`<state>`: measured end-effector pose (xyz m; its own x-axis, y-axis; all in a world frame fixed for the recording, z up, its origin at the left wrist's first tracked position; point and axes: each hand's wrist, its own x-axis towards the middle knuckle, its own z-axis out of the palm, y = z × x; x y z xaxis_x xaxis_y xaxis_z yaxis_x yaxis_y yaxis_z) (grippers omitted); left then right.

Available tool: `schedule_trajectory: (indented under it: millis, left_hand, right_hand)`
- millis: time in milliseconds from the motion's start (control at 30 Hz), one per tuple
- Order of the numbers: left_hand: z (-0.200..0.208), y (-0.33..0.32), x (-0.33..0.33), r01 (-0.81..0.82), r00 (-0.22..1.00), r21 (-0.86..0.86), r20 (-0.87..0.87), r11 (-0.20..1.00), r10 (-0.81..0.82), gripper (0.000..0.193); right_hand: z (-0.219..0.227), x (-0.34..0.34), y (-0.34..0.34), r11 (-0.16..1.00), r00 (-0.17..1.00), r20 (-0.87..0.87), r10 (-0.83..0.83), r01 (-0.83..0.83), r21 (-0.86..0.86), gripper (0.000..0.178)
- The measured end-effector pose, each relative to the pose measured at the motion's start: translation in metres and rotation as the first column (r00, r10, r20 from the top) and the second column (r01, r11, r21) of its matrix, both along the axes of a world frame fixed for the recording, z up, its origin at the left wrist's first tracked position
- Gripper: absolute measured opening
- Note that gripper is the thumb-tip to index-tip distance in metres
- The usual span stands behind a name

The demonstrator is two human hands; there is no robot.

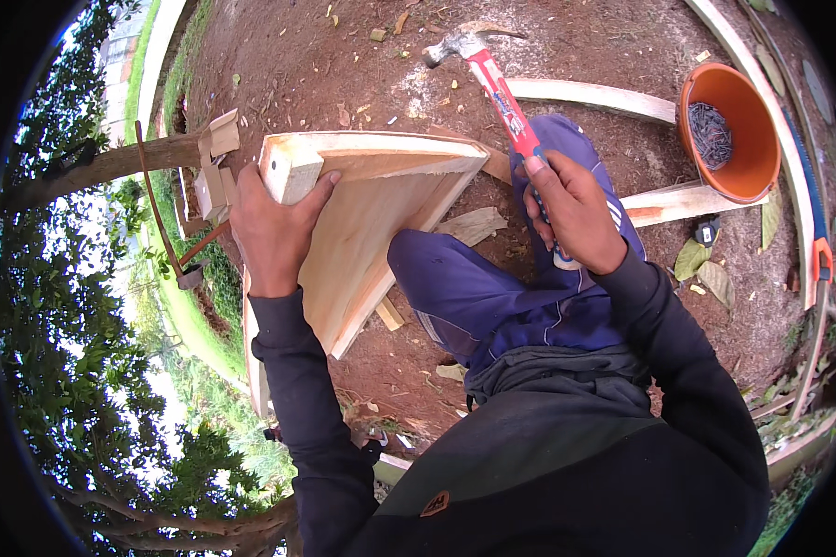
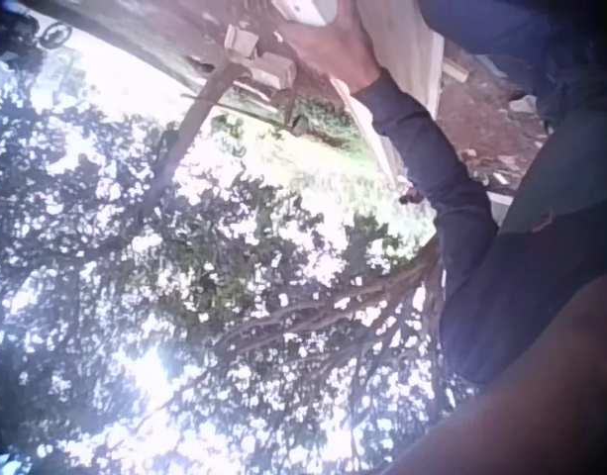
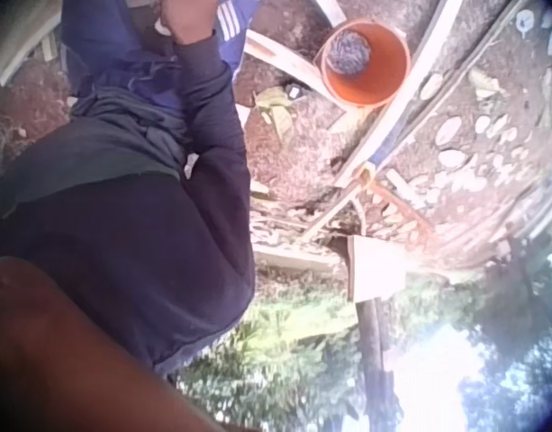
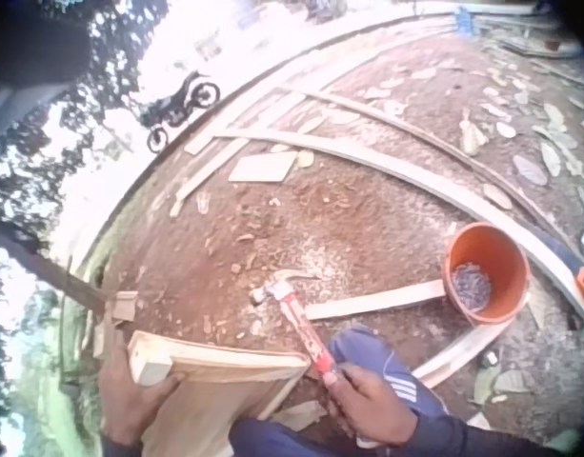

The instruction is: The person assembles a wooden frame by positioning planks and securing them with nails and a hammer. They repeatedly align pieces, insert nails, and hammer them into place while sitting on the ground.

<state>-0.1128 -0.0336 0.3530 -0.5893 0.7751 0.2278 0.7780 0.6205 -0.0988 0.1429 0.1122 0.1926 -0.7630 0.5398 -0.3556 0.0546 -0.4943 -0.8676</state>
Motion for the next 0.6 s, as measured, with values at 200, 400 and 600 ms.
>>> schedule_trajectory:
  millis: [200,400,600]
  left_hand:
    - [-0.001,-0.004,0.005,-0.052,0.998,0.017,0.027,0.998,0.052,0.073]
    - [-0.005,-0.011,0.011,0.002,0.998,0.081,0.065,0.997,-0.008,0.071]
    - [0.007,-0.014,0.015,-0.013,0.999,0.053,0.032,0.999,0.011,0.067]
  right_hand:
    - [-0.082,0.045,0.055,0.541,0.878,0.333,-0.344,-0.104,0.834,0.030]
    - [-0.174,0.106,0.070,0.615,0.524,0.764,-0.376,-0.475,0.629,0.028]
    - [-0.150,0.083,0.046,0.498,0.877,0.327,-0.353,-0.120,0.859,0.039]
